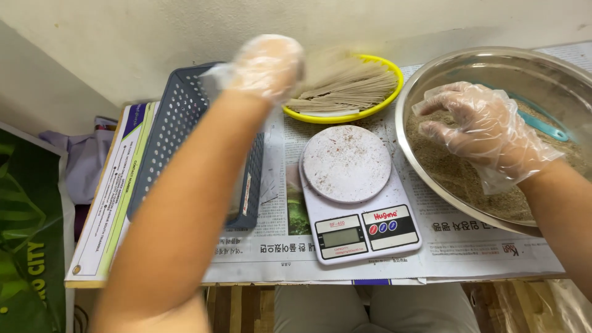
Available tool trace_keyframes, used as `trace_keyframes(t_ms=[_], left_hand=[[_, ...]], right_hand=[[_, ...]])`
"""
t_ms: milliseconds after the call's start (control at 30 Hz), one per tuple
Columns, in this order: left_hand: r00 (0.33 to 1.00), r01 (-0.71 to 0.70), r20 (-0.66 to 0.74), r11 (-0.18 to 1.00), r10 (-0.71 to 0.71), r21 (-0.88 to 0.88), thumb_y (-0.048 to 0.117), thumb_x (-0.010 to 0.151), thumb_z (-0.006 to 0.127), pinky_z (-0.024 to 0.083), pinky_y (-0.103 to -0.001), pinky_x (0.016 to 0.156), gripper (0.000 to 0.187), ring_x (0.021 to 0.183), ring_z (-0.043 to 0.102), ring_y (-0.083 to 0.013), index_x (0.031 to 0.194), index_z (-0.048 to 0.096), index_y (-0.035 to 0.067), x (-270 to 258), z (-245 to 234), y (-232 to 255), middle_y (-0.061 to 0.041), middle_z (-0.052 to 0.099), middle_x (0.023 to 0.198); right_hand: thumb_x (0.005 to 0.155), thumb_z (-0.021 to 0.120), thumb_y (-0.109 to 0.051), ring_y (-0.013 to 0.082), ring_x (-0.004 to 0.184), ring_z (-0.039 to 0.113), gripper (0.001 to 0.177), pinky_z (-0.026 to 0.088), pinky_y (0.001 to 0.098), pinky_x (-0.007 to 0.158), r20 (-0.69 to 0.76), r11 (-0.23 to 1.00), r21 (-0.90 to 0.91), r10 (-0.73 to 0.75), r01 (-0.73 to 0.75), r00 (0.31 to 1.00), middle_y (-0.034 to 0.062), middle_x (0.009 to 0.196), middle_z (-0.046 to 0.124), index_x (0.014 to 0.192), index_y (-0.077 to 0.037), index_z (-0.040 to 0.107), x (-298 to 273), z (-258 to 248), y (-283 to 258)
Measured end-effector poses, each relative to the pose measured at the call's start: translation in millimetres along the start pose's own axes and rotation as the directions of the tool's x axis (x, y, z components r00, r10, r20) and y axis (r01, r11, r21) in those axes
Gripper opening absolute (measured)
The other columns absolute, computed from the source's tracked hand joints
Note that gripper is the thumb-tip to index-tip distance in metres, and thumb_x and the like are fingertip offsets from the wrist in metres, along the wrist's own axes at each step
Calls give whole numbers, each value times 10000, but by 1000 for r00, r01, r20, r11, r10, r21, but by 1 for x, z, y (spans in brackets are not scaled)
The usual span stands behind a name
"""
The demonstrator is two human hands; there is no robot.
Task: Packaging powder into small plastic bags using a scoop and a digital scale
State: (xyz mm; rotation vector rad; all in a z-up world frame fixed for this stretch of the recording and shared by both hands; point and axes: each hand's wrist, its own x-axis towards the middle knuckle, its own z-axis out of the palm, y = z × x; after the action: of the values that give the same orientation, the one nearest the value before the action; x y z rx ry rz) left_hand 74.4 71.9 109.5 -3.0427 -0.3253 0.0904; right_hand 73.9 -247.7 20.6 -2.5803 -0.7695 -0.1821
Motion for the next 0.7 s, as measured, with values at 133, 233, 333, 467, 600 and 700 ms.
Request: trace_keyframes(t_ms=[133,233,333,467,600,700], left_hand=[[994,-104,-41,979,98,-177,62,903,622,594,-427,850,143,865,696,-276,910,760,101,86,74,58,-93,721,907],[999,12,-46,950,-28,-313,26,931,654,598,-387,906,125,926,690,-233,954,749,104,88,88,78,-72,713,955],[997,30,-53,927,-54,-374,56,919,633,585,-395,889,125,916,682,-241,941,746,102,77,91,84,-80,711,949],[992,70,-58,880,-110,-471,110,898,594,562,-410,857,150,898,668,-257,919,742,100,73,87,84,-94,708,937],[986,102,-57,840,-155,-532,146,884,568,546,-420,836,178,886,658,-267,904,738,99,65,85,78,-103,706,929],[981,117,-55,797,-184,-593,182,870,541,531,-431,815,213,874,649,-278,890,735,97,64,81,79,-113,704,922]], right_hand=[[875,724,-309,307,1189,644,268,503,481,986,-37,995,-83,-66,63,997,88,1291,714,1110,-188,769,2,6,17],[891,709,-330,312,1165,665,267,521,491,985,-30,988,-113,-111,107,993,91,1266,723,1108,-184,768,3,3,15],[893,716,-326,295,1158,669,241,521,477,982,-49,984,-88,-159,154,986,81,1228,735,1081,-184,768,3,7,23],[892,733,-276,299,1146,657,199,511,479,979,-81,977,-39,-214,212,973,87,1206,737,1064,-180,762,0,6,20],[892,726,-275,287,1145,660,213,503,453,989,-89,961,9,-274,276,958,72,1184,743,1068,-159,752,0,5,23],[905,711,-277,295,1094,682,202,517,451,958,-96,952,-8,-307,308,947,79,1176,745,1062,-158,758,1,5,26]])
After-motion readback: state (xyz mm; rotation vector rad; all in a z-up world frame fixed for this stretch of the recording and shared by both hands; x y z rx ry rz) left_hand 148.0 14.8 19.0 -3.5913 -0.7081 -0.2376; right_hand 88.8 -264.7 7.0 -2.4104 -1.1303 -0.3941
